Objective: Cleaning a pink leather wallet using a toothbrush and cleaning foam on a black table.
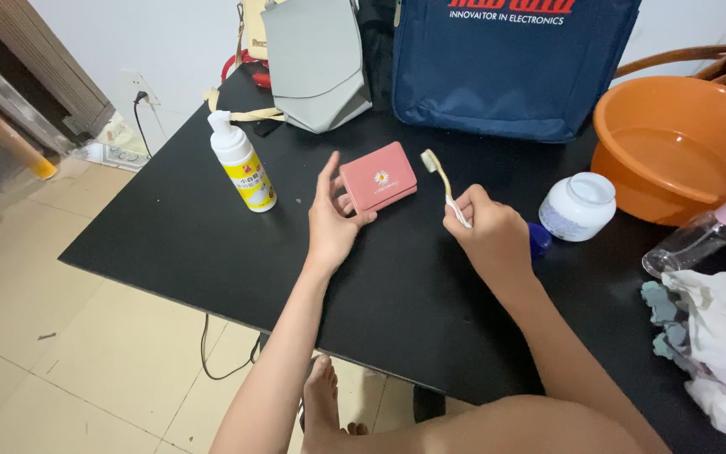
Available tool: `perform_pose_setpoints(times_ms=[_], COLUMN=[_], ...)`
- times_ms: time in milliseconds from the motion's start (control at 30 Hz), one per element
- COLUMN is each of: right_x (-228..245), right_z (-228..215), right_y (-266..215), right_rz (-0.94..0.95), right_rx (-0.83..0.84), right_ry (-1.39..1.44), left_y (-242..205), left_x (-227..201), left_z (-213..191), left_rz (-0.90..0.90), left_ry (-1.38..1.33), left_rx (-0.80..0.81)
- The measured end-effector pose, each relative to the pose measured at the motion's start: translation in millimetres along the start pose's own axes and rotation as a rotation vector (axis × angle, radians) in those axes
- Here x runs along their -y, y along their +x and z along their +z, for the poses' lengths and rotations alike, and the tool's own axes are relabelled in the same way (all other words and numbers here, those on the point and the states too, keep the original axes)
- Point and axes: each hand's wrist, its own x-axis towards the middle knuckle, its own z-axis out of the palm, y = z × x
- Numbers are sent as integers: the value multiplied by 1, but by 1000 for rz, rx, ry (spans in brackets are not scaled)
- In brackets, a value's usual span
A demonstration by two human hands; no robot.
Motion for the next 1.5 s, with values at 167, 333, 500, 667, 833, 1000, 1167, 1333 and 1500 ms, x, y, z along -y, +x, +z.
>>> perform_pose_setpoints(times_ms=[167, 333, 500, 667, 833, 1000, 1167, 1333, 1500], right_x=[12, 9, 13, 10, 5, 11, 9, -14, -15], right_z=[-10, -13, -17, -10, -5, -11, -13, 9, 12], right_y=[3, 8, 6, 0, -4, -6, -12, -18, -17], right_rz=[-6, 43, 89, 186, 155, 50, 17, 11, 56], right_rx=[-23, -15, -61, -85, -46, 15, 48, 135, 130], right_ry=[79, 244, 286, 243, 233, 234, 172, 78, -130], left_y=[5, -8, -7, -5, -7, -8, -5, -9, -7], left_x=[9, -23, -17, -6, -16, -20, -15, -40, -28], left_z=[-1, -4, -8, -3, 3, -1, -13, -19, -20], left_rz=[62, 319, 238, 142, 53, -9, -70, -213, -223], left_ry=[-58, 363, 325, 442, 751, 581, -77, -444, -398], left_rx=[-29, 14, 11, 162, 344, 276, 175, 168, 120])
